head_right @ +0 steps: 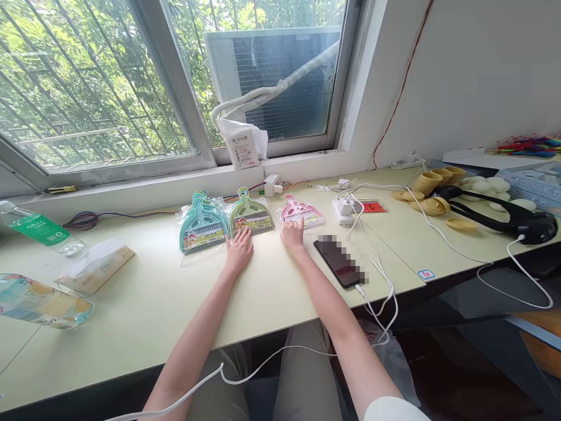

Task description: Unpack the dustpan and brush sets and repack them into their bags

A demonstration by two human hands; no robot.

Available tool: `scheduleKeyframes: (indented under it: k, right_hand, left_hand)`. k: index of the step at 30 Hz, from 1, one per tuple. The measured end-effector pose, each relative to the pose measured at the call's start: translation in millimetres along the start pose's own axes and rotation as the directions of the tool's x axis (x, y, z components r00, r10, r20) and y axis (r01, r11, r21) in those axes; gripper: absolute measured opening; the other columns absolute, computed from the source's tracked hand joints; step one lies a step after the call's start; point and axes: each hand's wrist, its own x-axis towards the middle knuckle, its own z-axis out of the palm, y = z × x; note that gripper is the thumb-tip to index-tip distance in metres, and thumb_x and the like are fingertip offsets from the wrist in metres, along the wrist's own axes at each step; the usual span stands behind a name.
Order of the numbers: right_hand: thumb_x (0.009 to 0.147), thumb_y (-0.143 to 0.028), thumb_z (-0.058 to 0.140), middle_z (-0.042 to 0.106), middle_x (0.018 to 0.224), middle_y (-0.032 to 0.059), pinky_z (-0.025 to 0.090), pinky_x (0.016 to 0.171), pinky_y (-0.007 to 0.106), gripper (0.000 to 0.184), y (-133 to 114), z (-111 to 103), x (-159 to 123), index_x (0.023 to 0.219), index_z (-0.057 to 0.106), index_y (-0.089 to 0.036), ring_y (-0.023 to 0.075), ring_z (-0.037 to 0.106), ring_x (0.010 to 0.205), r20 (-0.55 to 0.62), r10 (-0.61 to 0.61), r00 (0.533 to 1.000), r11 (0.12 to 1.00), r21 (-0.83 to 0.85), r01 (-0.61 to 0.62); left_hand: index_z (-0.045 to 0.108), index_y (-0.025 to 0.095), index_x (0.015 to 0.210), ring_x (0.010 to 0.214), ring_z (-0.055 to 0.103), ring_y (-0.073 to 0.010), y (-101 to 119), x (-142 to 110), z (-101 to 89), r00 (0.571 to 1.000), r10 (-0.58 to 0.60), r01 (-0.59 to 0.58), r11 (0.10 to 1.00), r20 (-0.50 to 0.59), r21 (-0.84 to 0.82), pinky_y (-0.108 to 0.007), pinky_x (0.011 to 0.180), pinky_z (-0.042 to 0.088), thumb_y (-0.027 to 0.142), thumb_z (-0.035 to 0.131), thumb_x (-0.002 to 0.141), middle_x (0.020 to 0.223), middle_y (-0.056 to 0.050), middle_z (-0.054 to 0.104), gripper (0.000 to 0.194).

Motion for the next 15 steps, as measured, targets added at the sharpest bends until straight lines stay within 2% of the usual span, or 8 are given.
scheduleKeyframes:
  k: [4,7,11,13,15]
  right_hand:
    - [0.080,-0.014,0.051,0.069,0.095,0.0198,0.039,0.089,0.043,0.022,13,-9,0,0.093,0.068,-0.011,0.0304,0.062,0.093,-0.008,0.032,0.999,0.995,0.093,-0.032]
    - [0.083,-0.021,0.051,0.070,0.087,0.0176,0.042,0.078,0.038,0.022,21,-21,2,0.090,0.071,-0.013,0.0292,0.064,0.085,-0.081,0.141,0.987,0.970,0.210,-0.121]
    - [0.085,-0.035,0.049,0.073,0.087,0.0117,0.043,0.072,0.033,0.031,17,-45,-2,0.098,0.072,-0.020,0.0264,0.065,0.082,-0.227,0.341,0.912,0.866,0.453,-0.211]
    - [0.088,-0.040,0.046,0.074,0.091,0.0104,0.044,0.071,0.032,0.036,6,-57,-8,0.105,0.071,-0.021,0.0254,0.066,0.083,-0.268,0.386,0.883,0.807,0.562,-0.183]
    - [0.091,-0.042,0.042,0.074,0.095,0.0099,0.046,0.074,0.032,0.040,-10,-63,-18,0.109,0.070,-0.021,0.0246,0.067,0.086,-0.296,0.342,0.892,0.783,0.614,-0.096]
  left_hand:
    - [0.047,0.022,0.137,0.139,0.029,-0.0284,2,-1,-1.0,0.999,0.025,-0.025,1.000,-0.028,0.006,-0.059,0.113,-0.009,0.021,0.038,0.087,0.150,-0.007,0.035,0.051]
    - [0.053,0.022,0.132,0.139,0.029,-0.0301,4,-3,-1.6,0.997,0.049,-0.048,0.998,-0.058,0.027,-0.061,0.112,-0.009,0.019,0.040,0.086,0.149,-0.008,0.037,0.048]
    - [0.062,0.021,0.120,0.139,0.029,-0.0279,4,-4,-2.5,0.987,0.110,-0.106,0.994,-0.115,0.040,-0.058,0.115,-0.005,0.017,0.040,0.087,0.149,-0.008,0.037,0.040]
    - [0.065,0.021,0.115,0.136,0.033,-0.0268,5,-3,-4.2,0.982,0.117,-0.124,0.991,-0.145,-0.044,-0.054,0.117,0.005,0.019,0.041,0.088,0.145,-0.008,0.042,0.036]
    - [0.064,0.022,0.116,0.133,0.038,-0.0264,8,-1,-7.5,0.981,0.120,-0.157,0.955,-0.155,-0.251,-0.050,0.115,0.019,0.027,0.045,0.089,0.141,-0.009,0.047,0.033]
